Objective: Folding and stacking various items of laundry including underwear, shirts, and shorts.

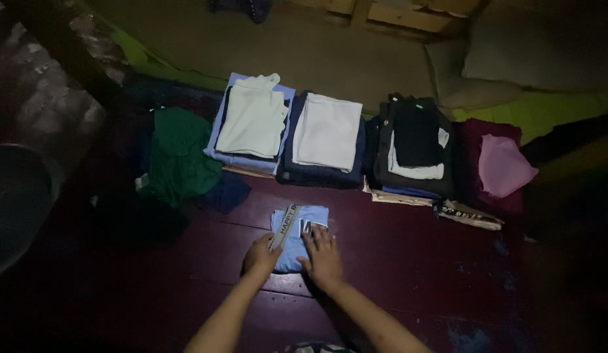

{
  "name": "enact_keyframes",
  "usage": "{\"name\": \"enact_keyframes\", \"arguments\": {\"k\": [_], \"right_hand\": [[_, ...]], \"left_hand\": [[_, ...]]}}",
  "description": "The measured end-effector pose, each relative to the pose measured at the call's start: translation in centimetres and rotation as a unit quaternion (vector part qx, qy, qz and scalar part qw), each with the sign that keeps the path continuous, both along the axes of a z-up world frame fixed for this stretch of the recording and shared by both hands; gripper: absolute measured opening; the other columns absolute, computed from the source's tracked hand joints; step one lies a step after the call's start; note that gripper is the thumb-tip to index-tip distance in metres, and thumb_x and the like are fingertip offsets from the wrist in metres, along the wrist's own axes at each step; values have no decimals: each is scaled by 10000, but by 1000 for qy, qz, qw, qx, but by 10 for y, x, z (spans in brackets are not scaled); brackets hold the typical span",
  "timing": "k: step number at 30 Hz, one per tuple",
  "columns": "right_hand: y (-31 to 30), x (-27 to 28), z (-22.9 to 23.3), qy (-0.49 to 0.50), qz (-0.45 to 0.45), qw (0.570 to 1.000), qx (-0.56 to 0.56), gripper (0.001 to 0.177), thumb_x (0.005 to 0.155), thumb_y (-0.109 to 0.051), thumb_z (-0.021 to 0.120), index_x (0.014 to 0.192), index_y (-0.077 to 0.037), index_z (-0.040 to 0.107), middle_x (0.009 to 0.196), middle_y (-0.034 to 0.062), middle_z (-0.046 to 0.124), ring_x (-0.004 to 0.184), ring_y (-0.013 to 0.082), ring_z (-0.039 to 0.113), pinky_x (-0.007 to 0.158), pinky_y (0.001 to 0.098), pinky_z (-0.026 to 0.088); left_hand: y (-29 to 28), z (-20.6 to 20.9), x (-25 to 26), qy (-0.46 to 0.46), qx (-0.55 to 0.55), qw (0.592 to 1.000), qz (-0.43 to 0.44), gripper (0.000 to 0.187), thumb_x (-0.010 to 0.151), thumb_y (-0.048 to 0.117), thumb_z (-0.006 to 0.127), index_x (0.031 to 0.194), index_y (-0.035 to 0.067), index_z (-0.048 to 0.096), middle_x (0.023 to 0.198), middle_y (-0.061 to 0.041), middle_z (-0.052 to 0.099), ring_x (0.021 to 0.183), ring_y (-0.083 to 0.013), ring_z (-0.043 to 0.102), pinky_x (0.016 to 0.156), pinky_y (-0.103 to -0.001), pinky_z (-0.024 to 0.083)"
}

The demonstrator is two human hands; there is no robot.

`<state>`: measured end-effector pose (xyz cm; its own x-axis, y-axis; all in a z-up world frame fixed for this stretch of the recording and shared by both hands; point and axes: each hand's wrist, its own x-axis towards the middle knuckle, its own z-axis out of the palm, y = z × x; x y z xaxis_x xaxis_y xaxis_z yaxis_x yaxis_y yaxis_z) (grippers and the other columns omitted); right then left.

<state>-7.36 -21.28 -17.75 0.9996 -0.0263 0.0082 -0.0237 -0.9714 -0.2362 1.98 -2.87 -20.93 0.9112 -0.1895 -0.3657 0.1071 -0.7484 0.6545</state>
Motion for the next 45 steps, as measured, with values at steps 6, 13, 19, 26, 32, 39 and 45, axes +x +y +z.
{"name": "enact_keyframes", "arguments": {"k": [6,13,19,26,32,39,45], "right_hand": [[11,-7,16,169,87,981,-39,754,1018,-639,333,1643,-247,177,1724,103,32,1571,370,-37,1199,649,84],[-5,-1,1,188,89,978,-3,813,994,-607,529,1644,-276,170,1735,51,-39,1585,364,-19,1194,653,172],[-49,-10,-92,-45,-265,944,188,537,815,-358,752,1307,-168,652,1204,198,680,1124,417,607,1019,474,469],[-44,9,-106,-28,-219,754,618,952,620,33,782,1516,-148,515,1357,103,668,1133,209,639,973,326,483],[-54,25,22,71,-274,641,713,784,707,100,618,1457,-127,624,1168,122,736,657,142,594,536,242,437],[-139,117,123,-243,-128,836,475,542,791,-8,780,1326,-80,726,1265,203,653,1265,354,580,1084,485,460],[-191,212,112,-333,-179,848,372,506,840,-64,771,1327,-191,728,1273,86,613,1308,280,559,1121,429,433]], "left_hand": [[7,11,-35,-33,-2,999,7,367,847,285,755,1169,129,675,1018,-162,685,821,-350,722,700,-529,560],[-15,-32,-14,-37,44,994,95,540,806,621,681,1010,122,717,923,-211,758,890,-463,720,752,-571,545],[-19,-13,6,117,114,986,37,673,758,718,663,1180,203,764,1144,-132,762,1076,-374,728,833,-468,581],[-11,-5,-5,272,-183,929,171,545,780,321,772,1252,50,753,1090,-129,810,946,-252,772,761,-352,580],[-6,7,41,372,-305,869,114,371,854,320,713,1192,167,713,958,-90,796,786,-234,723,686,-329,500],[-81,200,144,4,-324,945,-41,498,874,207,761,1304,2,618,1257,-271,669,1232,-402,605,986,-495,491],[-156,195,239,-111,-265,954,-83,690,896,389,774,1454,59,537,1396,-245,608,1327,-445,549,1109,-548,453]]}}
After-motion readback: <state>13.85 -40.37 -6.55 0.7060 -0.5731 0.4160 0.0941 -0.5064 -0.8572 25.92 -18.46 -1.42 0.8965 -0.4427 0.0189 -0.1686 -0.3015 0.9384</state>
